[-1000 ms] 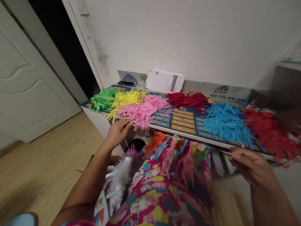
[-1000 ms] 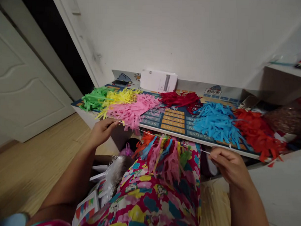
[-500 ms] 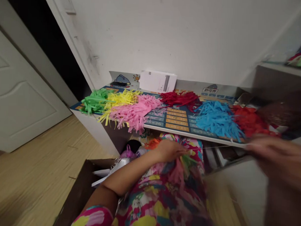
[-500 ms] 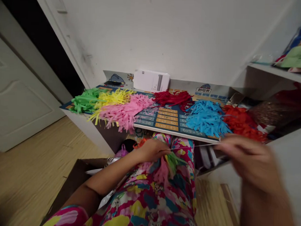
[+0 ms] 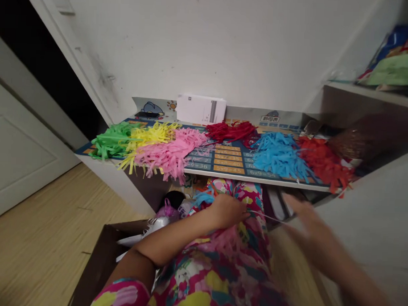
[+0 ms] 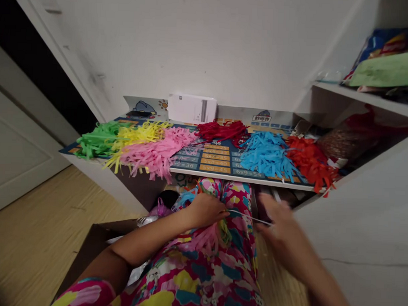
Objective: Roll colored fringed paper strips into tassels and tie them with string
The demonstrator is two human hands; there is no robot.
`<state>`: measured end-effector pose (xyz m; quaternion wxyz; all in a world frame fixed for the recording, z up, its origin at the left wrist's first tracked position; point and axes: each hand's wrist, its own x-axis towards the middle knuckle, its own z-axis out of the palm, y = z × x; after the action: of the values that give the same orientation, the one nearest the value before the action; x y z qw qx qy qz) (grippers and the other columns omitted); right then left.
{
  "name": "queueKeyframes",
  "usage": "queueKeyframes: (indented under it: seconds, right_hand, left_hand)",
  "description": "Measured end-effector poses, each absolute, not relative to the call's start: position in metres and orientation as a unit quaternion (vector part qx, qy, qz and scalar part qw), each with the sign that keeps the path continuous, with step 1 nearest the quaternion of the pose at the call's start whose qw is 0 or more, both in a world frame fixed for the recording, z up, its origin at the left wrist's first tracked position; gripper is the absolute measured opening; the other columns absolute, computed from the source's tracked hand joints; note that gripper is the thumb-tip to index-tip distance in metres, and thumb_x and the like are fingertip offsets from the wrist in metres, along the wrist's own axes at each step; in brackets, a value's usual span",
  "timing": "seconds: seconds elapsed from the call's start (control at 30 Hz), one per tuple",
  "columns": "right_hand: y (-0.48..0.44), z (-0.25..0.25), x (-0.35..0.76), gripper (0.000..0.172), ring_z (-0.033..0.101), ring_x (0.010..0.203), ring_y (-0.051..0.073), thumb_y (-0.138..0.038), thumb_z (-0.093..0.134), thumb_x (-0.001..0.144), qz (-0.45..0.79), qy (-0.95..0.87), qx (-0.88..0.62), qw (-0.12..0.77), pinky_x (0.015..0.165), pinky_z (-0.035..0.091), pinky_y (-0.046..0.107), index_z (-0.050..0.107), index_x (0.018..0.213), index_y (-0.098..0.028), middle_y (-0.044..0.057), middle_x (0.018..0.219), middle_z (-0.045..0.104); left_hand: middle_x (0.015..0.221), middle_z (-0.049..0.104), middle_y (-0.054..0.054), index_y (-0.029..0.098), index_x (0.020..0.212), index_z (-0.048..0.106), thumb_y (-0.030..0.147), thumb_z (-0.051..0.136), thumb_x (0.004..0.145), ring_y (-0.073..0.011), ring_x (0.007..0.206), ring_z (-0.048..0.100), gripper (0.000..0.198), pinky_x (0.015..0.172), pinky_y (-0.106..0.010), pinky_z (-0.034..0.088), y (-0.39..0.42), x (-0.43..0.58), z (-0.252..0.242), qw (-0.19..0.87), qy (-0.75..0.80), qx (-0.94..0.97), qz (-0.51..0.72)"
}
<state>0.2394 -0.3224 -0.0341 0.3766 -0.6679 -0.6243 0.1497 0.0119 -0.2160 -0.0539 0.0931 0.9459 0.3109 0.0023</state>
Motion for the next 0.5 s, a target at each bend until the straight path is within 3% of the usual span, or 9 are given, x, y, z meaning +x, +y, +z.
queueKeyframes:
  seconds: [0.07,0.13,0.2,0.27,0.33,0.4,0.5]
  right_hand:
    - [-0.301,-0.06,0.205,0.041,0.062,0.114,0.033,-0.047,0.062,0.08,0.227,-0.696,-0.61,0.304,0.095,0.05,0.05,0.07,0.113,-0.024,0.012,0.12,0.07]
    - [-0.283,-0.071,0.186,0.03,0.069,0.082,0.026,-0.046,0.057,0.084,0.304,-0.705,-0.58,0.274,0.072,0.054,0.037,0.073,0.093,-0.022,0.008,0.09,0.074]
    - [-0.271,-0.068,0.186,0.031,0.06,0.058,0.018,-0.048,0.06,0.082,0.349,-0.686,-0.57,0.288,0.055,0.047,0.028,0.07,0.072,-0.02,0.003,0.064,0.067]
    - [-0.263,-0.058,0.2,0.033,0.052,0.05,0.014,-0.049,0.063,0.08,0.374,-0.66,-0.57,0.316,0.048,0.038,0.024,0.068,0.065,-0.019,-0.001,0.053,0.058]
    - [-0.255,-0.049,0.214,0.033,0.045,0.045,0.011,-0.048,0.068,0.076,0.388,-0.631,-0.581,0.338,0.044,0.03,0.022,0.069,0.063,-0.019,-0.003,0.048,0.052]
    - [-0.249,-0.048,0.219,0.032,0.038,0.042,0.008,-0.045,0.074,0.07,0.427,-0.572,-0.593,0.373,0.041,0.023,0.021,0.066,0.057,-0.017,-0.005,0.044,0.047]
    - [-0.245,-0.061,0.202,0.031,0.035,0.04,0.006,-0.044,0.078,0.065,0.539,-0.428,-0.553,0.47,0.041,0.023,0.021,0.061,0.059,-0.018,-0.006,0.045,0.046]
  left_hand:
    - [0.091,0.077,-0.015,0.016,0.095,0.076,0.044,0.052,0.097,-0.0312,0.086,0.074,0.037,0.064,-0.034,0.051,-0.215,0.007,-0.054,0.095,0.302,0.949,-0.009]
    - [0.1,0.077,-0.012,0.019,0.103,0.074,0.049,0.057,0.094,-0.0287,0.093,0.073,0.036,0.07,-0.032,0.052,-0.208,-0.009,-0.051,0.106,0.282,0.953,0.023]
    - [0.113,0.075,-0.01,0.021,0.113,0.071,0.055,0.063,0.089,-0.0268,0.104,0.07,0.043,0.08,-0.03,0.051,-0.195,-0.033,-0.044,0.119,0.264,0.954,0.081]
    - [0.117,0.073,-0.011,0.021,0.116,0.07,0.054,0.066,0.087,-0.0261,0.107,0.068,0.044,0.083,-0.028,0.048,-0.177,-0.059,-0.034,0.12,0.27,0.95,0.101]
    - [0.101,0.077,-0.009,0.019,0.101,0.075,0.045,0.064,0.09,-0.0228,0.093,0.069,0.031,0.076,-0.026,0.046,-0.158,-0.077,-0.022,0.142,0.301,0.94,0.081]
    - [0.074,0.073,-0.006,0.015,0.082,0.075,0.039,0.058,0.093,-0.017,0.069,0.066,0.031,0.063,-0.023,0.042,-0.145,-0.082,-0.012,0.21,0.342,0.914,0.057]
    - [0.056,0.064,-0.001,0.012,0.085,0.073,0.035,0.038,0.1,-0.0114,0.047,0.054,0.044,0.052,-0.021,0.039,-0.149,-0.064,-0.006,0.29,0.376,0.878,0.059]
